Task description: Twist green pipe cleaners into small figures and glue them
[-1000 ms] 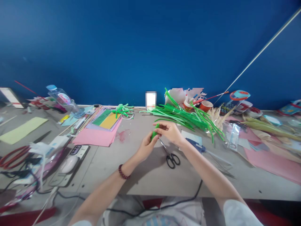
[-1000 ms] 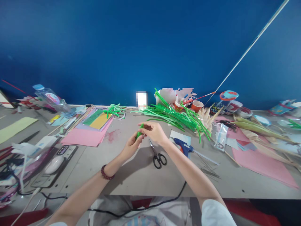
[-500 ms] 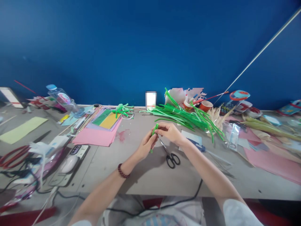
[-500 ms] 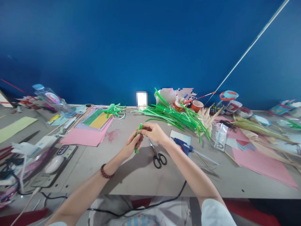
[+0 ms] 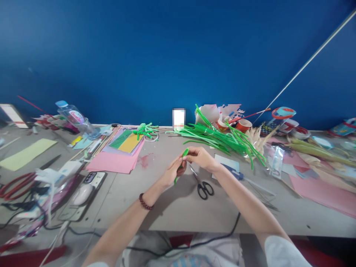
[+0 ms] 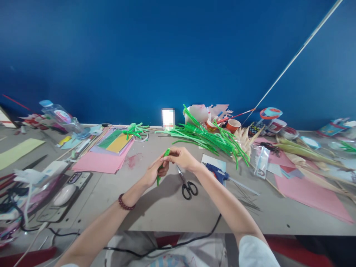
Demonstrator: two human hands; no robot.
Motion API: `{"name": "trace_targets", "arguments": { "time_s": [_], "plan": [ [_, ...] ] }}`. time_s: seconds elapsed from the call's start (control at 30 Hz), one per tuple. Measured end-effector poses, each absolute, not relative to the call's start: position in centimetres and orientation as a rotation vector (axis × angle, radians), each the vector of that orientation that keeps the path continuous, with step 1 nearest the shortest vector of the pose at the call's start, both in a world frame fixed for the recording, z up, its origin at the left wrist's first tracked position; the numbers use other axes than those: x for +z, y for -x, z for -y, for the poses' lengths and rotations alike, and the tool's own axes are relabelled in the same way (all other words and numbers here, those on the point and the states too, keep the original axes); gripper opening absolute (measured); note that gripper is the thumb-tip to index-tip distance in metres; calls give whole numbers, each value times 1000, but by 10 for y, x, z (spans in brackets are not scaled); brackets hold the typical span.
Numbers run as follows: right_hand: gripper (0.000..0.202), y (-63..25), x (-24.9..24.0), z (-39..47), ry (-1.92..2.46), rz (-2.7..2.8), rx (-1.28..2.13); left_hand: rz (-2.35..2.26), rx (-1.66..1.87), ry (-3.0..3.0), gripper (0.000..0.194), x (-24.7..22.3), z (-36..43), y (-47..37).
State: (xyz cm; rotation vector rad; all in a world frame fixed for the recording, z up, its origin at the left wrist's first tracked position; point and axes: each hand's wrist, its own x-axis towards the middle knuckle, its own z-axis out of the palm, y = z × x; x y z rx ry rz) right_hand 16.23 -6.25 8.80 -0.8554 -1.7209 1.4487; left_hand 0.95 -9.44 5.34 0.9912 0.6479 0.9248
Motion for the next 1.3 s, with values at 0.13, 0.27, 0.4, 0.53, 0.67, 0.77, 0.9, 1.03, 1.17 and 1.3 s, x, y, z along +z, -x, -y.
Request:
{"name": "trace_targets", "arguments": {
  "time_s": [0.13, 0.27, 0.4, 0.53, 0.67, 0.77, 0.9, 1.03, 1.17, 1.3],
  "plan": [
    [20, -162, 83, 61, 903, 1716, 1413, -658, 949, -1074, 45, 49, 94, -10],
    [22, -170, 80, 54, 984, 1813, 1315, -732, 1033, -1156, 42, 33, 88, -10],
    [26, -194, 77, 23, 1245, 1919, 897, -678, 1018, -940, 42, 19, 74, -6],
    [21, -210, 74, -27, 1576, 2018, 419, -577, 941, -716, 34, 17, 61, 4],
    [28, -198, 68, -72, 1630, 2074, 301, -487, 926, -549, 28, 19, 56, 12],
    [27, -181, 60, -93, 1699, 2139, 232, -434, 927, -509, 24, 17, 57, 16],
    [18, -167, 58, -103, 1775, 2217, 138, -360, 912, -449, 22, 12, 57, 17],
    [27, -170, 74, -102, 1816, 2191, 33, -350, 920, -426, 23, 11, 56, 17],
    [30, -182, 102, -102, 1655, 2079, -157, -329, 911, -447, 24, 12, 56, 18],
    [27, -199, 137, -105, 1383, 1925, -253, -322, 934, -490, 23, 16, 58, 18]
  ]
}}
